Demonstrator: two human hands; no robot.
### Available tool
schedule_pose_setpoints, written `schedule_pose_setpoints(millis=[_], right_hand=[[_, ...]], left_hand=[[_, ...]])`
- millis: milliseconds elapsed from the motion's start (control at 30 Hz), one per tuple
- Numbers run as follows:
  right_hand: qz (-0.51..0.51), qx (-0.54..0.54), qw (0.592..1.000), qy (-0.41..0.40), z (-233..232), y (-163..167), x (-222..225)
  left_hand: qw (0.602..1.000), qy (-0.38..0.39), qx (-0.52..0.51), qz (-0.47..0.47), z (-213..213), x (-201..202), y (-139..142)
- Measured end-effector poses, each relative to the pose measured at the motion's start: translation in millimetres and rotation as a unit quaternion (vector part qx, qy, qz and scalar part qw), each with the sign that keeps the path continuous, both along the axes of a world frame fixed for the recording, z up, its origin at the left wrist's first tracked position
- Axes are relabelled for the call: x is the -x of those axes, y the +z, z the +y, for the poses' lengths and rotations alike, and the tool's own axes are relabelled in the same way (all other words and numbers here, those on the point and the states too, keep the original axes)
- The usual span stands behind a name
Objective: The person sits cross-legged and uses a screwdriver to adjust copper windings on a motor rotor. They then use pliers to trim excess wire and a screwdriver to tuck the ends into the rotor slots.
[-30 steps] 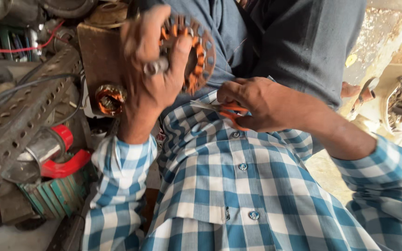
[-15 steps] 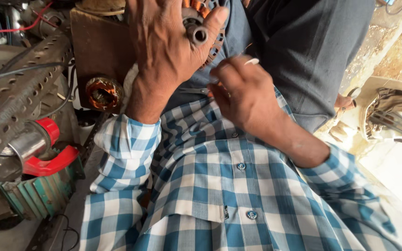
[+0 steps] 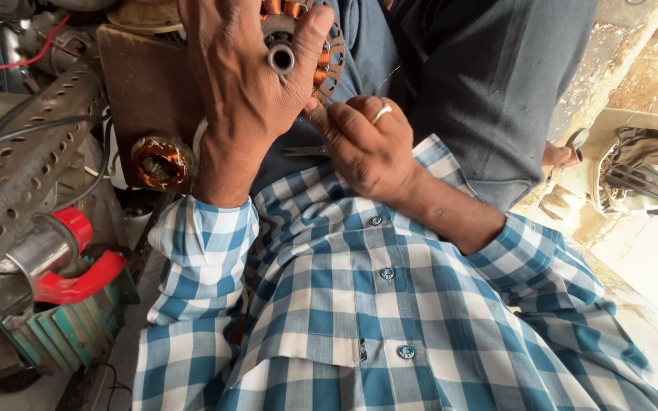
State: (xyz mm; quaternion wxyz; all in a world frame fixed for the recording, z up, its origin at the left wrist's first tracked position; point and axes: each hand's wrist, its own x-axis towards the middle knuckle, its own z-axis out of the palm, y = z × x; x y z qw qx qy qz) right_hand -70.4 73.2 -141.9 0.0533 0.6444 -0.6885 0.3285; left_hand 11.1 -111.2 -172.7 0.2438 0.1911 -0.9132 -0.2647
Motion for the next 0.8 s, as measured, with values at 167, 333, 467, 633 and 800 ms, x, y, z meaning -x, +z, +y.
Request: schedule_pose_setpoints(millis=[167, 333, 467, 633, 800], right_hand=[[-0.097, -0.021, 0.995, -0.021, 2.2, 3.4, -13.6], [-0.106, -0.098, 0.99, 0.008, 11.2, 9.3, -11.1], [-0.16, -0.123, 0.979, 0.011, 22.2, 9.8, -10.2], [-0.252, -0.144, 0.956, -0.044, 43.5, 8.6, -1.2], [-0.206, -0.262, 0.941, 0.058, 47.4, 11.1, 10.7]], left_hand=[[1.0, -0.001, -0.022, 0.01, 1.1, 0.2, 0.7], [1.0, -0.001, 0.016, 0.004, 6.0, 8.8, 9.4], [0.995, 0.003, 0.101, 0.018, 10.6, 14.1, 19.3], [0.998, -0.036, -0.051, -0.01, 5.5, 5.1, 20.7], [0.998, -0.052, -0.046, 0.011, -4.4, 0.0, 4.9]])
